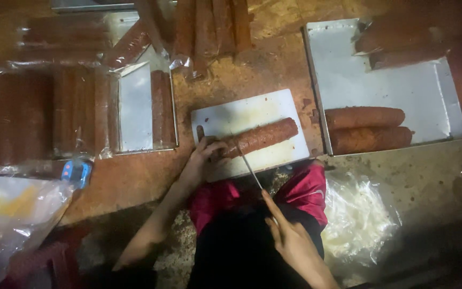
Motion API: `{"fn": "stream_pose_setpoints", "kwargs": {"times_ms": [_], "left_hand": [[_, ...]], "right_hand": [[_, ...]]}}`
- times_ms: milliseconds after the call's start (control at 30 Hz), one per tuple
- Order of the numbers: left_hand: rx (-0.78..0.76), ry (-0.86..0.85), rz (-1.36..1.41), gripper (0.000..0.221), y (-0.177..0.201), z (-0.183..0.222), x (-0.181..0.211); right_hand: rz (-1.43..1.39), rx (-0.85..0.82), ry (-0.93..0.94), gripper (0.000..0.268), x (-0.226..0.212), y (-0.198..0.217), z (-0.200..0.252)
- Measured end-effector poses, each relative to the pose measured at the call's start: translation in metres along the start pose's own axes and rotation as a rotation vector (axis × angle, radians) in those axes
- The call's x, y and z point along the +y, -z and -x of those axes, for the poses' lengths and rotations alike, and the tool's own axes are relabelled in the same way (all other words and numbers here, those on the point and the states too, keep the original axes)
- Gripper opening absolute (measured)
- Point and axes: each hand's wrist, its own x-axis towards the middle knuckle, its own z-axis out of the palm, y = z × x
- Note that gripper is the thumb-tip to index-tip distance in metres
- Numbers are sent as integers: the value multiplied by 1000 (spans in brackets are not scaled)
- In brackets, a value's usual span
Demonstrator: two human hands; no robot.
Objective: Cutting long cylindrical food rolls into smaller pieces and arranging them in a tray
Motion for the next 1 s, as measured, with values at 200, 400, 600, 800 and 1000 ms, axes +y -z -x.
{"fn": "stream_pose_setpoints", "kwargs": {"times_ms": [200,400,600,800,1000], "left_hand": [[17,19,24,43,-16,1,-23],[-38,64,-114,34,-9,-3,-7],[143,39,-166,43,-13,-9,-2],[196,8,-205,51,-12,-9,-3],[92,79,-256,66,-19,-7,-20]], "right_hand": [[29,-142,-114,71,-10,-18,-55],[-74,43,237,74,-14,-53,-167],[-229,-67,155,79,-23,-35,-83],[-55,-204,-140,74,8,2,-3],[-78,205,-325,75,22,67,-43]]}}
